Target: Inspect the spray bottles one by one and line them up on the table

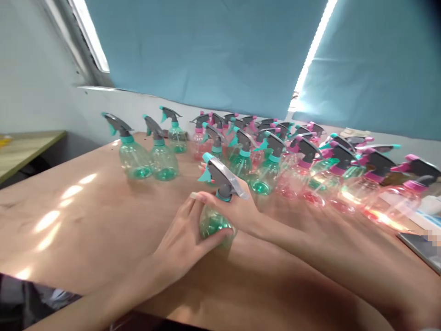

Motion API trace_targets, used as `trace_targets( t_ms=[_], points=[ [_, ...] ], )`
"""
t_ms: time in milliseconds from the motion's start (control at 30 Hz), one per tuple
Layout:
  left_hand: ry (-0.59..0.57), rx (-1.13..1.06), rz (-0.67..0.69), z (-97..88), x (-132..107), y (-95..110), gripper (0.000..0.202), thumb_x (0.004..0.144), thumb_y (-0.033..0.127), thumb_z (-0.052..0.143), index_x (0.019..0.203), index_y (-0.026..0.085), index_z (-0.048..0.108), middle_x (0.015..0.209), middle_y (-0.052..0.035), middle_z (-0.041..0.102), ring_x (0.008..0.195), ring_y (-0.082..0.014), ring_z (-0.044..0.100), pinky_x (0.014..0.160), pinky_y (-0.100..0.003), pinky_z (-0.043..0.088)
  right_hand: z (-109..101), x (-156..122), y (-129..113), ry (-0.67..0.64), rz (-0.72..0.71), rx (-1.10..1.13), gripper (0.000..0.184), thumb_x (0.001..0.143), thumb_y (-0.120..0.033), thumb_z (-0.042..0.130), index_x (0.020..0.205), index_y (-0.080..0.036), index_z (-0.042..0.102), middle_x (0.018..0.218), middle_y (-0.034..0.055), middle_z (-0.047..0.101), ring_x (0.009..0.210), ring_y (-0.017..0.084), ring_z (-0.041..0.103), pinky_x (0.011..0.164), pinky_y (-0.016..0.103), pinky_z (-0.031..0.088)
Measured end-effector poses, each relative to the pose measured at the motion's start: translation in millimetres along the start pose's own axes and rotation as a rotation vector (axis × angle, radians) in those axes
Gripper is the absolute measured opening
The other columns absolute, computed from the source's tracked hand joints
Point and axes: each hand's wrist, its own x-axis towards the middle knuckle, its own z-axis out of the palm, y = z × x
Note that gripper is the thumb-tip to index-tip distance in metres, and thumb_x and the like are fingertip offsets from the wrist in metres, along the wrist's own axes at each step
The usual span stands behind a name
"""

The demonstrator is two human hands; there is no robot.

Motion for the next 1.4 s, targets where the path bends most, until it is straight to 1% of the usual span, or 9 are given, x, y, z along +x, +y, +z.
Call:
trace_targets(
  t_ms=[67, 167, 333, 433, 633, 767, 900, 1033, 1400],
  points=[
    [0.113, 0.076, -0.021, -8.2, 5.0, -15.9, 0.060, 0.087, 0.057, 0.062, 0.135, 0.028, 0.040, 0.126, -0.0091, 0.056, 0.118, -0.0350, 0.053, 0.097, -0.050, 0.045, 16.1, 15.8, 3.9, -0.006, -0.048, -0.049, 0.042, 0.078, -0.051, 0.068, 0.110, -0.024, 0.060, 0.077, -0.0011, 0.056, 0.076, 0.017, 0.055, 0.071, 0.033, 0.049],
    [0.119, 0.262, 0.014, -24.1, 16.9, -40.2, 0.057, 0.088, 0.055, 0.061, 0.133, 0.023, 0.045, 0.122, -0.0103, 0.058, 0.115, -0.0322, 0.054, 0.097, -0.047, 0.044, 29.3, 36.3, 12.1, -0.104, -0.117, -0.117, 0.054, 0.077, -0.050, 0.070, 0.123, -0.025, 0.054, 0.107, 0.0063, 0.060, 0.097, 0.022, 0.058, 0.084, 0.039, 0.050],
    [0.125, 0.406, -0.007, -50.3, 44.9, -70.2, 0.055, 0.091, 0.054, 0.056, 0.126, 0.012, 0.055, 0.112, -0.0159, 0.062, 0.109, -0.0362, 0.055, 0.093, -0.051, 0.043, 12.2, 55.1, 16.2, -0.246, -0.145, -0.316, 0.072, 0.072, -0.055, 0.074, 0.128, -0.017, 0.052, 0.135, 0.0150, 0.050, 0.130, 0.028, 0.045, 0.106, 0.044, 0.040],
    [0.097, 0.521, -0.046, -56.6, 62.8, -82.7, 0.062, 0.088, 0.059, 0.057, 0.128, 0.012, 0.056, 0.108, -0.0151, 0.063, 0.105, -0.0362, 0.056, 0.090, -0.048, 0.044, -12.1, 64.1, 13.0, -0.213, -0.158, -0.410, 0.058, 0.076, -0.051, 0.072, 0.124, -0.021, 0.056, 0.129, 0.0115, 0.056, 0.124, 0.026, 0.051, 0.097, 0.041, 0.047],
    [0.039, 0.616, -0.044, -58.4, 85.6, -89.6, 0.059, 0.089, 0.057, 0.057, 0.126, 0.011, 0.056, 0.107, -0.0158, 0.063, 0.109, -0.0360, 0.054, 0.091, -0.045, 0.043, -41.4, 95.6, 13.6, 0.027, -0.291, -0.626, 0.021, 0.086, -0.027, 0.063, 0.105, -0.017, 0.063, 0.112, 0.0127, 0.064, 0.096, 0.024, 0.062, 0.079, 0.038, 0.051],
    [-0.030, 0.686, -0.075, -62.4, 94.4, -83.3, 0.056, 0.089, 0.056, 0.058, 0.123, 0.011, 0.058, 0.105, -0.0159, 0.065, 0.110, -0.0360, 0.054, 0.090, -0.043, 0.043, -38.7, 117.2, 18.6, 0.001, -0.263, -0.759, 0.028, 0.087, -0.022, 0.060, 0.113, -0.014, 0.058, 0.115, 0.0160, 0.063, 0.101, 0.027, 0.062, 0.087, 0.040, 0.047],
    [-0.058, 0.755, -0.070, -65.7, 103.8, -79.1, 0.056, 0.088, 0.055, 0.061, 0.121, 0.010, 0.060, 0.103, -0.0169, 0.066, 0.109, -0.0370, 0.054, 0.090, -0.043, 0.043, -25.8, 129.5, 21.7, -0.142, -0.072, -0.876, 0.040, 0.091, -0.028, 0.054, 0.125, -0.009, 0.050, 0.100, 0.0183, 0.069, 0.093, 0.032, 0.065, 0.073, 0.040, 0.049],
    [-0.055, 0.821, -0.065, -65.8, 112.3, -80.3, 0.051, 0.087, 0.054, 0.063, 0.116, 0.012, 0.063, 0.104, -0.0177, 0.066, 0.107, -0.0383, 0.055, 0.087, -0.044, 0.043, -16.2, 135.9, 25.6, -0.175, -0.013, -0.908, 0.037, 0.093, -0.022, 0.048, 0.126, -0.007, 0.050, 0.081, 0.0162, 0.070, 0.080, 0.034, 0.067, 0.066, 0.040, 0.047],
    [0.020, 0.870, 0.031, -58.0, 125.0, -88.6, 0.047, 0.085, 0.053, 0.066, 0.113, 0.015, 0.065, 0.104, -0.0183, 0.064, 0.107, -0.0426, 0.052, 0.089, -0.051, 0.039, -24.4, 130.3, 38.3, -0.190, -0.098, -0.816, 0.038, 0.095, -0.026, 0.043, 0.130, -0.011, 0.047, 0.071, 0.0098, 0.067, 0.067, 0.028, 0.065, 0.057, 0.034, 0.044]
  ],
)
